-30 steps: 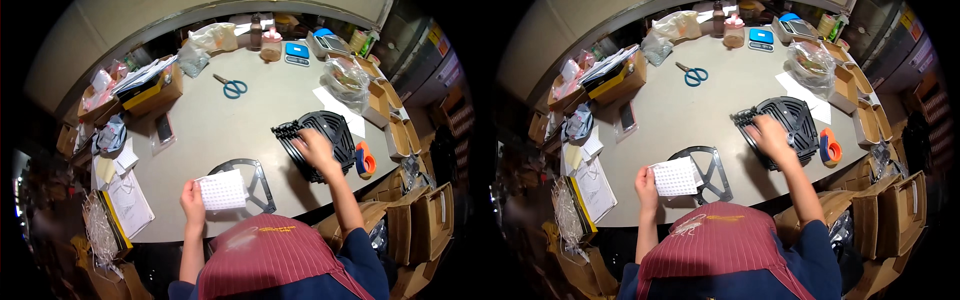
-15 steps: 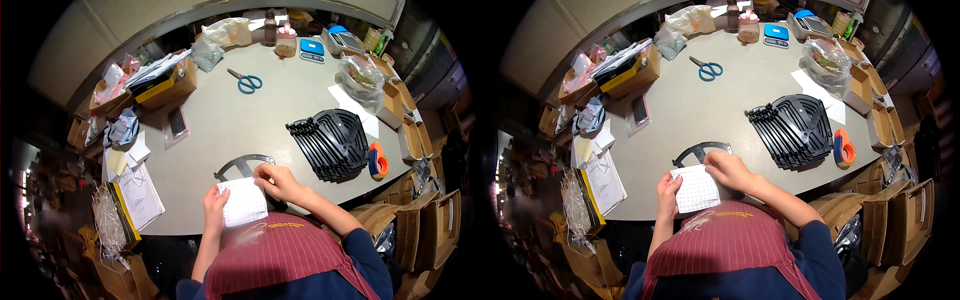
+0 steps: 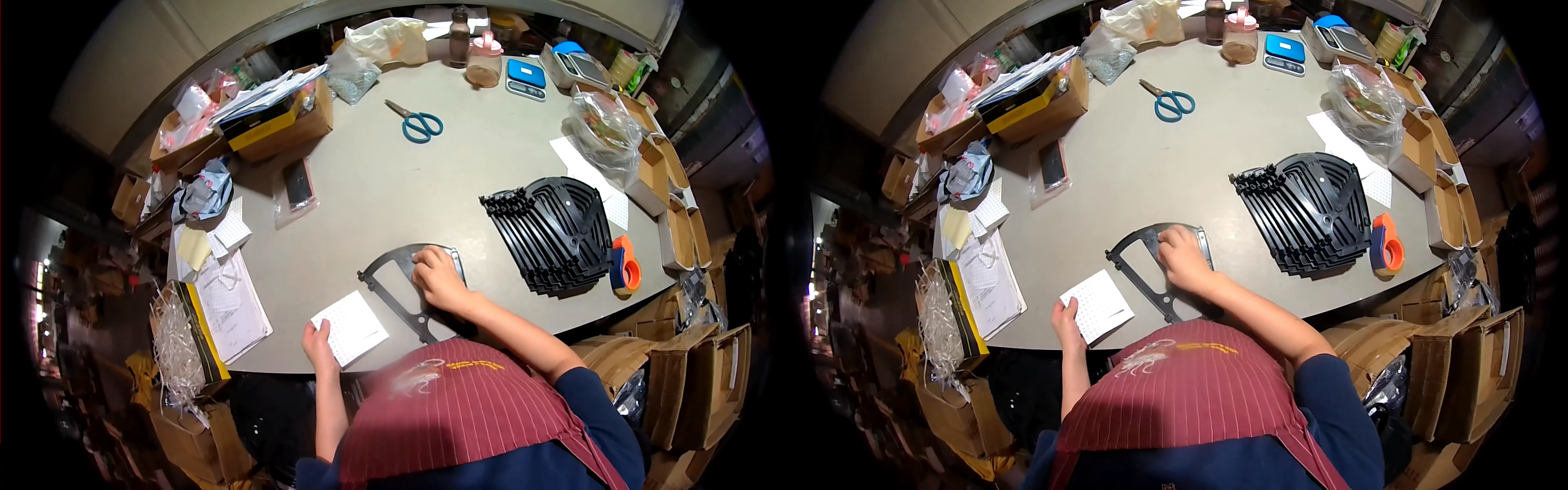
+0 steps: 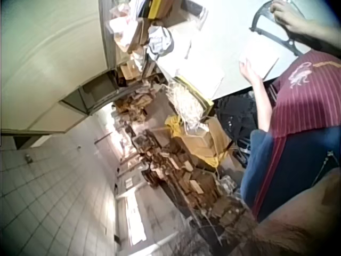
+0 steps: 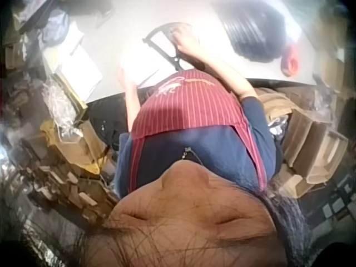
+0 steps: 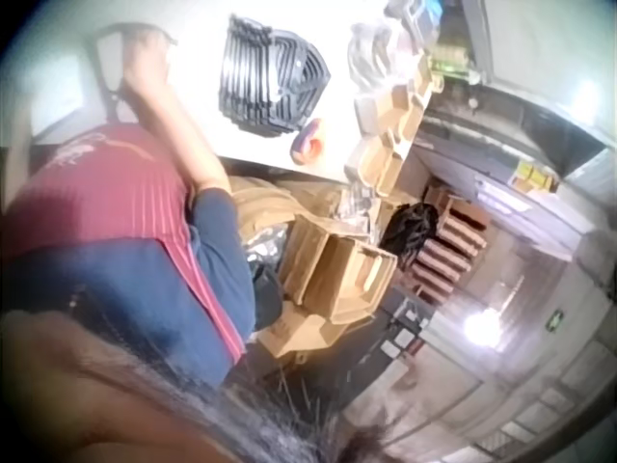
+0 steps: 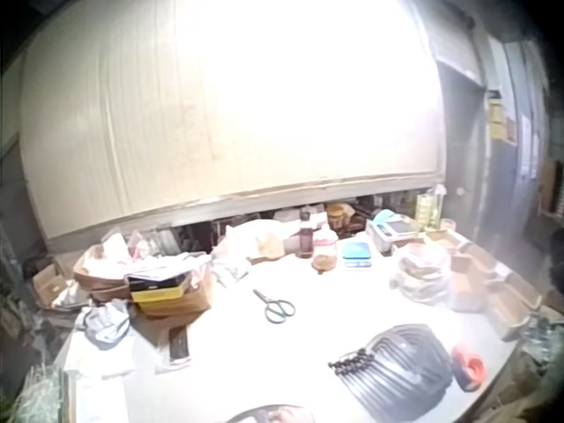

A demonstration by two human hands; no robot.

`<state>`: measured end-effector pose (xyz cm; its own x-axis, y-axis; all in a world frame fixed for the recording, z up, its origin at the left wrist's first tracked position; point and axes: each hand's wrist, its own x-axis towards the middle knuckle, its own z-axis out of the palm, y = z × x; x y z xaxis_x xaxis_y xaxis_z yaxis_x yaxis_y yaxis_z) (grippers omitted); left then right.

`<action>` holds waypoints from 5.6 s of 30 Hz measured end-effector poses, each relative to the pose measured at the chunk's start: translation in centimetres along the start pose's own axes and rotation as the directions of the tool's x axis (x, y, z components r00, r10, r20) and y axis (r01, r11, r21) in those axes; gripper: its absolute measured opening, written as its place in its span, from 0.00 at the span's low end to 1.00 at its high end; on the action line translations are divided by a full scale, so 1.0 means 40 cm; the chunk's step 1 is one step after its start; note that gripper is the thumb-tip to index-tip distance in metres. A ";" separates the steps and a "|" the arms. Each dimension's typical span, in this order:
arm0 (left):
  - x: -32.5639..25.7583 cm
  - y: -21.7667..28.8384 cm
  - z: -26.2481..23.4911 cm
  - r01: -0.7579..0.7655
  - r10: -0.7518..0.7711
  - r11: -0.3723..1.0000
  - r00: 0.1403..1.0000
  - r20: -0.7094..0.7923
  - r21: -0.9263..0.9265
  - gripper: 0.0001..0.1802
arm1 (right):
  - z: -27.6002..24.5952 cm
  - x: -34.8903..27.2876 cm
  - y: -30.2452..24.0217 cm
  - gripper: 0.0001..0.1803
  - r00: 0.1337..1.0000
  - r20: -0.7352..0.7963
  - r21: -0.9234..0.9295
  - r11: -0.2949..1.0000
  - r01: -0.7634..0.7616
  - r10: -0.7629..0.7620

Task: The person organizes and stacks plastic frame components on a work surface, placing small square padding materials on several of them before moving the components into large cardboard boxes and storage bags.

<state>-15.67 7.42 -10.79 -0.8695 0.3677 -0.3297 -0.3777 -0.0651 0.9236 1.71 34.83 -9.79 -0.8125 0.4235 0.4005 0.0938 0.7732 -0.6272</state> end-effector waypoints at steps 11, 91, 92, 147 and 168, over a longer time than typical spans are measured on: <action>0.003 -0.024 0.024 -0.142 0.127 0.986 0.980 -0.156 -0.085 0.12 | -0.044 0.065 -0.012 0.21 0.984 -0.034 -0.347 0.921 -0.174 0.173; -0.273 0.002 0.418 0.217 -0.215 0.976 0.918 0.333 0.034 0.42 | -0.353 -0.289 -0.044 0.41 0.698 0.461 0.862 -0.090 -0.498 0.548; -0.296 0.001 0.382 0.199 -0.208 0.978 0.940 0.271 0.061 0.47 | -0.357 -0.272 -0.092 0.43 0.707 0.491 0.846 -0.084 -0.527 0.508; -1.519 -0.103 -0.775 -0.401 0.266 0.898 0.824 -0.501 -0.182 0.31 | -0.830 -1.396 -0.664 0.17 0.791 -0.449 -0.474 0.640 -0.605 0.415; -2.204 -0.173 -1.741 -0.721 0.283 0.607 0.589 -0.757 -0.333 0.35 | -0.198 -0.989 -1.133 0.15 0.975 0.095 0.441 0.870 -0.221 0.200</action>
<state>41.44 -89.15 -1.72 -0.8599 -0.5041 -0.0804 0.2914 -0.6140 0.7335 34.16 -13.20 8.09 -0.8283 0.5227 0.2016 0.0080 0.3708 -0.9287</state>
